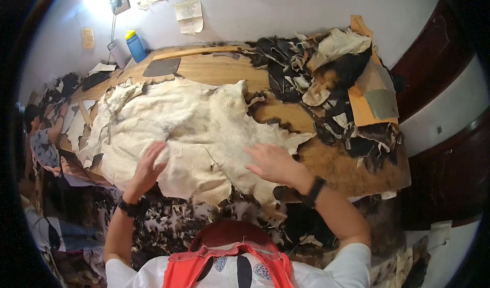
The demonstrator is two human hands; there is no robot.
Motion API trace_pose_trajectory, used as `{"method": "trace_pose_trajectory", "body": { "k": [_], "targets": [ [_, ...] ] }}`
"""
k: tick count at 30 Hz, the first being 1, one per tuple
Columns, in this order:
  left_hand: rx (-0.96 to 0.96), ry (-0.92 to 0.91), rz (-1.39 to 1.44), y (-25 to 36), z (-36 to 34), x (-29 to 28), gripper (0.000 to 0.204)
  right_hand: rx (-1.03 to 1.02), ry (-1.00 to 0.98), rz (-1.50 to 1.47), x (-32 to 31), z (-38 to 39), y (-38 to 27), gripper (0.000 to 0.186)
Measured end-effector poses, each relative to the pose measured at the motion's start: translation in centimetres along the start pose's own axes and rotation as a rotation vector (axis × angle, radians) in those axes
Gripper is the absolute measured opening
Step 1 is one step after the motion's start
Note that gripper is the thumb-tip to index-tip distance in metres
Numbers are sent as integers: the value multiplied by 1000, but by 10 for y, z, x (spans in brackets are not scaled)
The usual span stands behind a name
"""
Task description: Sewing animal pelts together using a fur sewing machine and spreading out processed skins on a workbench.
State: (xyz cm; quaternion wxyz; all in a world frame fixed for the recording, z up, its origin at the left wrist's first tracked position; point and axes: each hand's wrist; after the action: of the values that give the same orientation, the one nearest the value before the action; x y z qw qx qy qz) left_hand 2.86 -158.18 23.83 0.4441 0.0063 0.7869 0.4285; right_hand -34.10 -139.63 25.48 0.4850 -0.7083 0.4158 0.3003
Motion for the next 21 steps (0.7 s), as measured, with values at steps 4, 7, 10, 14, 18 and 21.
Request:
{"method": "trace_pose_trajectory", "body": {
  "k": [4,7,10,14,18,21],
  "targets": [
    [-81,-195,-646,-39,33,9,95,-209,14,125,64,-21,51,38],
    [-63,-148,-674,-15,65,5,94,258,-362,183,14,-93,34,46],
    [-11,-124,-615,-3,61,-3,81,313,37,-12,18,-144,102,52],
    [-167,-243,-324,24,-6,-35,44,687,-40,-63,61,-195,137,53],
    [115,-212,-243,7,-66,-42,39,479,143,-487,98,-200,135,40],
    [405,-156,-235,-7,-102,-24,43,-195,224,44,55,-196,57,20]
  ]
}}
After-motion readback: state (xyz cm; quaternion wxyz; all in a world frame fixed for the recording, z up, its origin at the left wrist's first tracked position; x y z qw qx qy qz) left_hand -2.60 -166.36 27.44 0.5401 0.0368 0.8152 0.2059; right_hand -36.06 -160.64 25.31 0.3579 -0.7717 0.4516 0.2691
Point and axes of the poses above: each hand's wrist, its own z-axis away from the middle knuckle, its own x-axis out of the palm, y = z × x, and after that the axes turned 13 degrees about y, right-handed
